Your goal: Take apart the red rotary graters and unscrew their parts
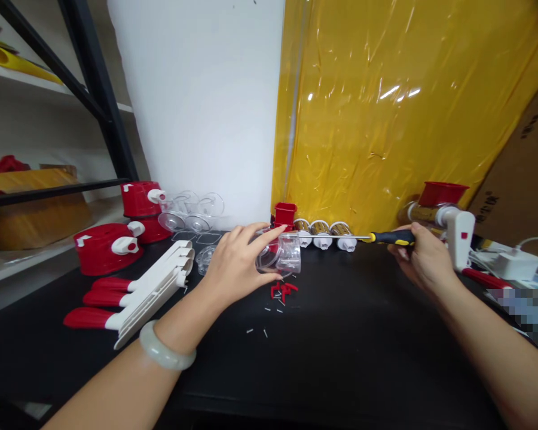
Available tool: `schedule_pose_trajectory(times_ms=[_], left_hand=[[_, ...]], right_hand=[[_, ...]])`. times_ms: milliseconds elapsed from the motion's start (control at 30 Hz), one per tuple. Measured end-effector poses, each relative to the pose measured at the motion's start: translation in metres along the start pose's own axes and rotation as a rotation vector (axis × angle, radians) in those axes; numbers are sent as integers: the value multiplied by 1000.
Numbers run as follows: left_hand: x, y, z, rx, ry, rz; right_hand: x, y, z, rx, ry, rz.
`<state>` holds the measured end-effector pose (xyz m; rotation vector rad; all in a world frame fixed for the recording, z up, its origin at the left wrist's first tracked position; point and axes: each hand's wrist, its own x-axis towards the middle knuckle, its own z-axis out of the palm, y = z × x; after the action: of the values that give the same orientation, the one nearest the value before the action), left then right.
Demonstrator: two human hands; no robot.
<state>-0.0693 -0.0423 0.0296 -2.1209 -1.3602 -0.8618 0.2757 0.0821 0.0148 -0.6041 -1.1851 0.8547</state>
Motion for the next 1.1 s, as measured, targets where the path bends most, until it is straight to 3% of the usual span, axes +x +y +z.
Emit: schedule_pose_trajectory(times_ms=[233, 467, 600, 900, 1000, 1100], left_hand=[[0, -2, 0, 15, 2, 7], [0, -2, 2, 14, 2, 35], [1, -5, -1, 34, 11, 22], [0, -8, -2, 8, -28, 13], [0, -4, -1, -3, -18, 15], [0, -1, 0, -5, -12, 31]], right_hand=[[1, -2, 0, 142, 21, 131], [-3, -5, -4, -79, -122, 174], [-5, -1, -1, -22, -197, 160], [-6, -11, 0, 152, -177, 313], [-6, -12, 0, 192, -136, 289], [-4, -5, -2, 20, -32, 191]])
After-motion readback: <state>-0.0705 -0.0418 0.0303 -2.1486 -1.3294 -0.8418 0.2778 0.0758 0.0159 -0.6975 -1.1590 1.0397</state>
